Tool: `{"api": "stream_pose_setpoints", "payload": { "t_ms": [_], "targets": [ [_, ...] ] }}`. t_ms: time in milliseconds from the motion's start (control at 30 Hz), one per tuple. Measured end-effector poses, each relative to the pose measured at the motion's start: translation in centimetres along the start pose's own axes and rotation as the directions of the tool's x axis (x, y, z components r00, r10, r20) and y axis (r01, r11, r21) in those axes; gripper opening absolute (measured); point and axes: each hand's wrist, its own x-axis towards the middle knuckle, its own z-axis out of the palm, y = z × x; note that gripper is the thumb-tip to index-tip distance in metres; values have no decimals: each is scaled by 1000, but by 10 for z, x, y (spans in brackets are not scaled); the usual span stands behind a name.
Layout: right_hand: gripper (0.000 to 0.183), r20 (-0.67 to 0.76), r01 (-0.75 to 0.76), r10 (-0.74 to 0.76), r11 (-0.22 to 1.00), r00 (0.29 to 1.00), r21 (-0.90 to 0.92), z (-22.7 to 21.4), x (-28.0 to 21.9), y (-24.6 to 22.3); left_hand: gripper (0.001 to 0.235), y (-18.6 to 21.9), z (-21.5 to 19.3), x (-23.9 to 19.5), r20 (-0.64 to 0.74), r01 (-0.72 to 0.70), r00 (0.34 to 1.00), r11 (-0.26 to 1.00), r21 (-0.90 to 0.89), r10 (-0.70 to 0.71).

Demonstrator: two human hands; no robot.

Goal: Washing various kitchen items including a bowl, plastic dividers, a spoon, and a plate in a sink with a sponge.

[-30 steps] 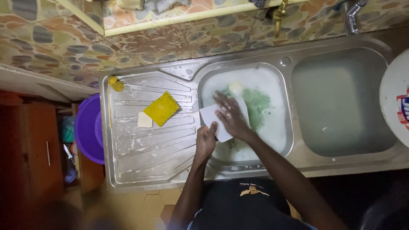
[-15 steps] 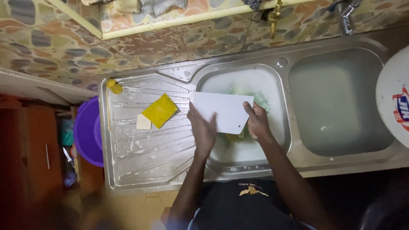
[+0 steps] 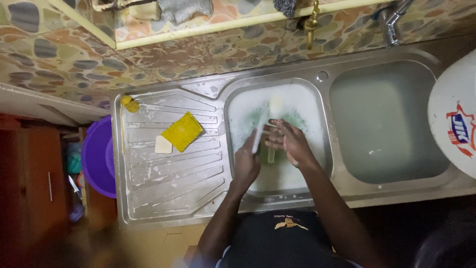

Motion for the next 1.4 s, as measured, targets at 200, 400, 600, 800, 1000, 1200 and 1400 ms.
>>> {"api": "stream_pose_setpoints", "payload": {
  "t_ms": [200,400,600,800,1000,1200,1400],
  "targets": [
    [38,-372,24,96,952,923,305,-56,100,102,52,19,-37,-1,-167,197,943,889,-413,-286],
    [81,-689,-74,128,991,713,108,-81,135,157,60,-5,-33,-4,-91,335,884,756,-563,-459],
    [65,-309,48,127,864,943,501,-23,84,77,74,6,-38,0,43,462,815,604,-649,-578],
    [53,-69,255,-251,965,966,61,-5,58,78,94,27,-43,5,89,474,759,454,-754,-645],
    [50,-49,296,-296,955,954,-20,-26,86,97,89,20,-43,1,73,478,762,484,-733,-643],
    [52,-549,227,23,895,836,384,-122,185,197,96,12,-38,-3,55,464,765,491,-738,-641],
    [60,-291,139,39,813,956,565,-49,112,98,91,13,-35,0,113,513,768,500,-698,-630]
  ]
}}
